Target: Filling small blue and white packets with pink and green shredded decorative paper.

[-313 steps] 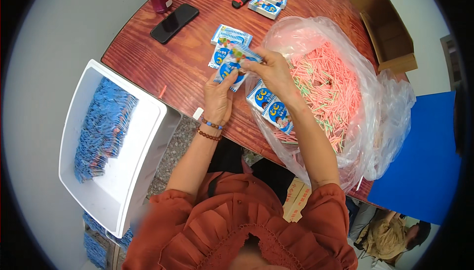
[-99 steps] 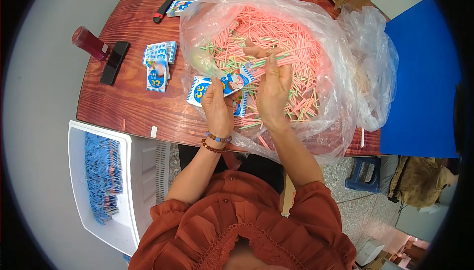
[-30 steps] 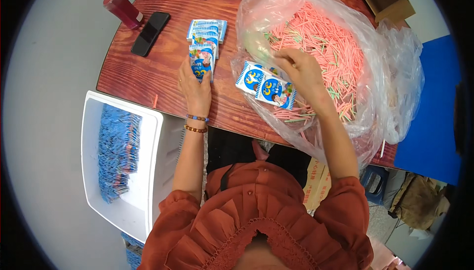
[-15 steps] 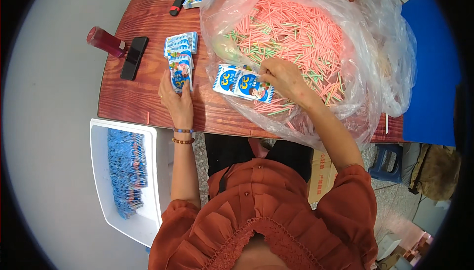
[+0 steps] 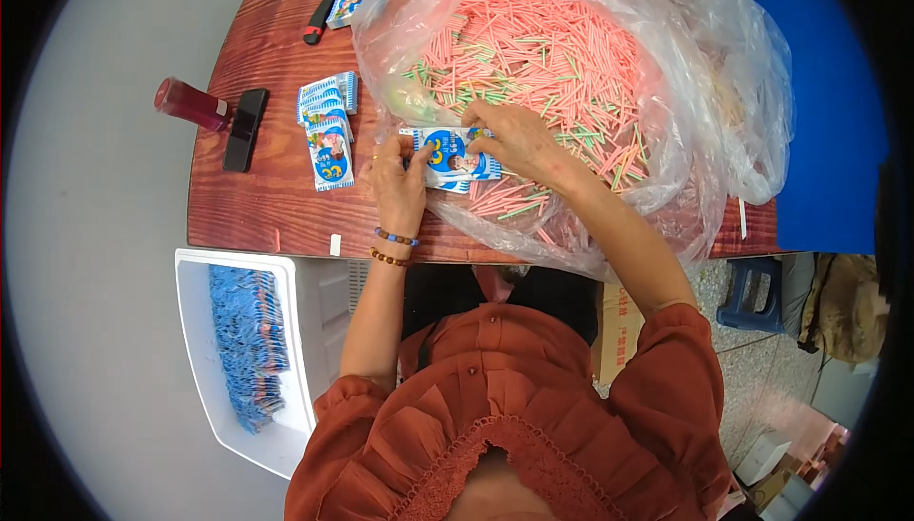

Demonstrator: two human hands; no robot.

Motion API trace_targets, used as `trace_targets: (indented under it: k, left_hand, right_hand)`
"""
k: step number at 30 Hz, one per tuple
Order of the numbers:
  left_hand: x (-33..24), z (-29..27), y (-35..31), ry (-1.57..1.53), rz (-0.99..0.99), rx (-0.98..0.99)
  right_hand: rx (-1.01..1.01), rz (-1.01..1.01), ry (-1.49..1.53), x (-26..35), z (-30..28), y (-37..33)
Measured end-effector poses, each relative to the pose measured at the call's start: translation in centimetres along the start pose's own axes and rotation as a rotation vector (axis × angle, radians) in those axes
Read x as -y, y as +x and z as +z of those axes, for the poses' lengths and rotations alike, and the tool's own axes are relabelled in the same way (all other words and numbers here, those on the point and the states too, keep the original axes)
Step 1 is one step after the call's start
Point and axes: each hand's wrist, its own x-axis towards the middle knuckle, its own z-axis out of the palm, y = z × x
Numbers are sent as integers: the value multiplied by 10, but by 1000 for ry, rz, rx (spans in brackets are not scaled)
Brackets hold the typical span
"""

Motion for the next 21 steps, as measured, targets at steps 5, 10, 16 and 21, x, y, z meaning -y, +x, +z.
trace_targets:
  k: [5, 10, 16, 21]
  left_hand:
    - [6, -1, -4, 95, 94, -23]
    - [-1, 1, 3, -605, -220, -23]
    - [-29, -10, 1, -1144, -438, 87]
    - [-52, -2, -9, -1393, -638, 55]
  right_hand:
    - [141, 150, -63, 1, -10, 7]
    - [-123, -319, 35, -9, -13, 14]
    - [78, 368, 942, 18, -13, -10]
    - [-29, 391, 1005, 9, -5, -30]
